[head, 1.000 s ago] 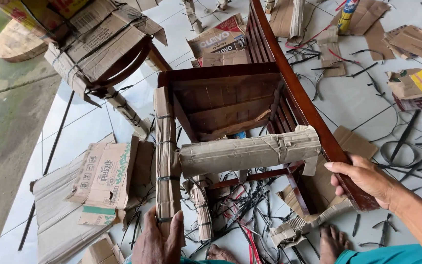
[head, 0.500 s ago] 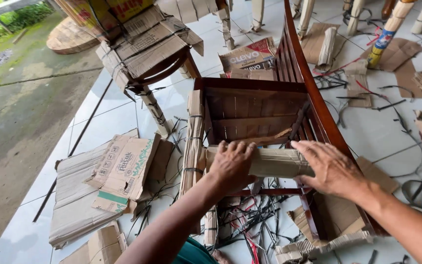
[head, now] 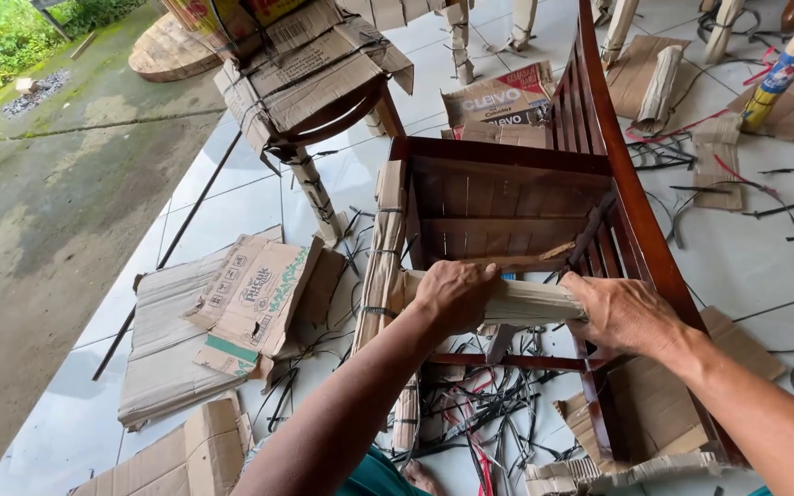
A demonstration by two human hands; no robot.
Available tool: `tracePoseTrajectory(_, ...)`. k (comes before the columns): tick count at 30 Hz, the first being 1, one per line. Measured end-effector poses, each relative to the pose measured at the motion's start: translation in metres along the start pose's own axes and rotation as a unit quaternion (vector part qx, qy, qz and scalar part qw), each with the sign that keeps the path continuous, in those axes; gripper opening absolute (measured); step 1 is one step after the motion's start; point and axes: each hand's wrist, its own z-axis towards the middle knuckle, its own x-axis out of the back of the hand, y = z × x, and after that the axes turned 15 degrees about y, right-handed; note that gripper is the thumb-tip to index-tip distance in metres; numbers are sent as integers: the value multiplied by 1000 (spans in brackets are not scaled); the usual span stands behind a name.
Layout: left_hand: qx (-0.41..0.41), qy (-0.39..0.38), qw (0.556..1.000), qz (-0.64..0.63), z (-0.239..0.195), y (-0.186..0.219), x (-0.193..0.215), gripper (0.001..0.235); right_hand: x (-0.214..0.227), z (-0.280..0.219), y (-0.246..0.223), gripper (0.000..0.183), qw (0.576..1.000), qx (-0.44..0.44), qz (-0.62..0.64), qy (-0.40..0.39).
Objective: The person wraps cardboard around the legs of a wooden chair and secures it with black plastic ties. They use red-handled shears to cut the ties and place additional cardboard pieces on the chair seat.
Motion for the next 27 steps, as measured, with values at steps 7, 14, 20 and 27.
tracePoseTrajectory(7, -22, -19, 999, 13, 1, 1, 17, 24, -41, -6, 22, 76, 990, 65, -32, 120)
tracePoseTrajectory(14, -5, -43, 999, 10, 3, 2, 18, 28, -31, -26, 43, 103, 991, 52, -29, 122)
tracePoseTrajectory(20, 3, -74, 997, -23, -8, 8, 57, 116, 45, -38, 22, 89, 873, -401, 204, 185)
tracePoseTrajectory(27, 275, 216, 871, 345, -70, -100, 136, 89, 65, -64, 46, 89, 825, -494, 180, 206)
